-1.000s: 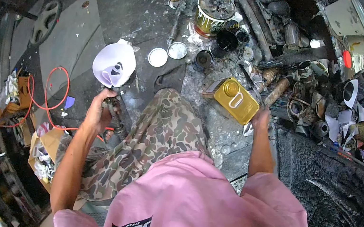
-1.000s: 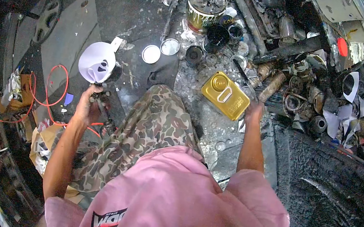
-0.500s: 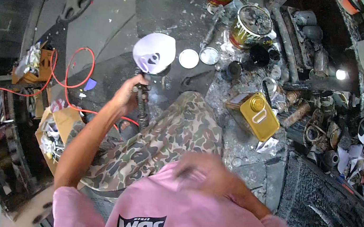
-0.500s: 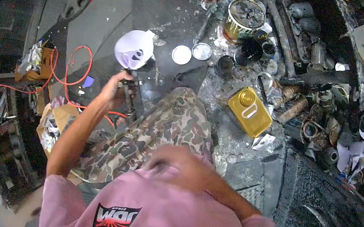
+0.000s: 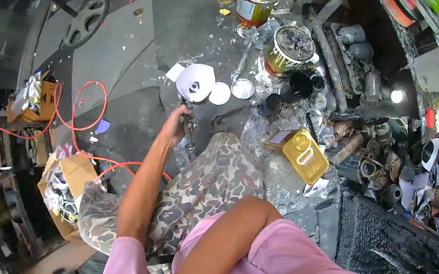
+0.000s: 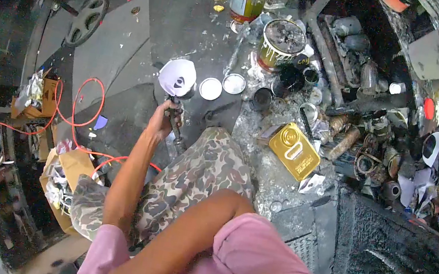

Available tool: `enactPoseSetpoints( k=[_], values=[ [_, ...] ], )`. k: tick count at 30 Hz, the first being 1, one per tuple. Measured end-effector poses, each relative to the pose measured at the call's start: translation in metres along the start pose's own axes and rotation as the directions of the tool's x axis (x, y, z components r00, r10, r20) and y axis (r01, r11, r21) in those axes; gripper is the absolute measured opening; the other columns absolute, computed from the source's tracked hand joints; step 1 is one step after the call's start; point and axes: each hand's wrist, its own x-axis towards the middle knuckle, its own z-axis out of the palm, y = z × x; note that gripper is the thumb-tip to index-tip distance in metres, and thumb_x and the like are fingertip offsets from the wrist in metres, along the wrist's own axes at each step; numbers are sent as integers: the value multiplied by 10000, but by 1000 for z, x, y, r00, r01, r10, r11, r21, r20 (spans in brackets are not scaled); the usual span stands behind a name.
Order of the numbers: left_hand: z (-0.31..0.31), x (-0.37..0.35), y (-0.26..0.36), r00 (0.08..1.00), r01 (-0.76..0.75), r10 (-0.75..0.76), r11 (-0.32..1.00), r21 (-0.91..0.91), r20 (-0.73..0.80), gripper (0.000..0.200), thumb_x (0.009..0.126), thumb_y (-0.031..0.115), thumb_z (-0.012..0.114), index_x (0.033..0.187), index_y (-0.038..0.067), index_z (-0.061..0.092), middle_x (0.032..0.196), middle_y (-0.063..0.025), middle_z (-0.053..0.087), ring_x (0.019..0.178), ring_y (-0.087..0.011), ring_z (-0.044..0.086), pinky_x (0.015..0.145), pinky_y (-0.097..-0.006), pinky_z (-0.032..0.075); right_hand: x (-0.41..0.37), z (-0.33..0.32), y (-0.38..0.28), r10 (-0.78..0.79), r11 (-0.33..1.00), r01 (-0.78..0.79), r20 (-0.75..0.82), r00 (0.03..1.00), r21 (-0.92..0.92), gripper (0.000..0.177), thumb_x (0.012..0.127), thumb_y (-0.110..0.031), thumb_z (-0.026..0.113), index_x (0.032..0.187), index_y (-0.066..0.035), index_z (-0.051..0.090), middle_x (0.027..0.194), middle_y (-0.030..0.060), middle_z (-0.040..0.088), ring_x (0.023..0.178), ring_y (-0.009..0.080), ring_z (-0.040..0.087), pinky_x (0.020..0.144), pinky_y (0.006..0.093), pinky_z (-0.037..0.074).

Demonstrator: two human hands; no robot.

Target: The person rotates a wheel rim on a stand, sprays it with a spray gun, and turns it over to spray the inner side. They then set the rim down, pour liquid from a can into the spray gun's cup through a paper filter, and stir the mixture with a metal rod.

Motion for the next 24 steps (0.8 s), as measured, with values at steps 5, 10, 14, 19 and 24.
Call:
enactPoseSetpoints(
  k=[5, 10, 14, 19, 24],
  values=[
    [-19, 9, -11, 997, -27, 25, 999, -35, -67, 213, 802, 240, 651, 917, 90, 555, 815, -51, 564, 684, -191, 532, 670, -370, 442, -5, -12, -1, 33, 999, -32, -48, 998, 12, 586, 856, -442, 655, 1281, -67, 504, 1131, 145, 649, 997, 303, 631, 901, 434, 494],
    [-24, 19, -27, 999, -8, 5, 997, -71, -48, 181, 815, 247, 655, 907, 125, 558, 812, -28, 562, 703, -178, 541, 654, -358, 428, -4, -16, 1, 70, 998, -70, -71, 995, 4, 479, 848, -356, 691, 1198, -55, 562, 1088, 127, 657, 987, 263, 633, 881, 414, 498],
    [-22, 19, -31, 1000, 17, -16, 999, -33, 23, 171, 835, 261, 657, 928, 156, 559, 821, -7, 556, 731, -165, 557, 640, -335, 424, -3, -25, 2, 91, 995, -93, -61, 994, -24, 394, 842, -286, 720, 1132, -45, 609, 1053, 112, 664, 978, 231, 636, 866, 398, 501],
    [-20, 25, -38, 1000, 24, -24, 999, -36, -2, 180, 820, 261, 656, 891, 131, 554, 767, -8, 543, 667, -170, 523, 660, -356, 421, -52, -60, -20, 223, 970, -237, -221, 950, -43, 287, 834, -200, 755, 1049, -32, 667, 1009, 93, 672, 968, 192, 638, 847, 378, 505],
    [-31, 36, -27, 997, 73, -71, 995, -63, 34, 211, 807, 257, 697, 883, 160, 526, 803, -4, 532, 671, -154, 508, 646, -352, 421, -236, -119, 43, 28, 842, -461, -877, -481, 279, 265, 894, -112, 732, 1132, -43, 638, 954, 28, 663, 813, 118, 624, 778, 280, 535]
  ],
)
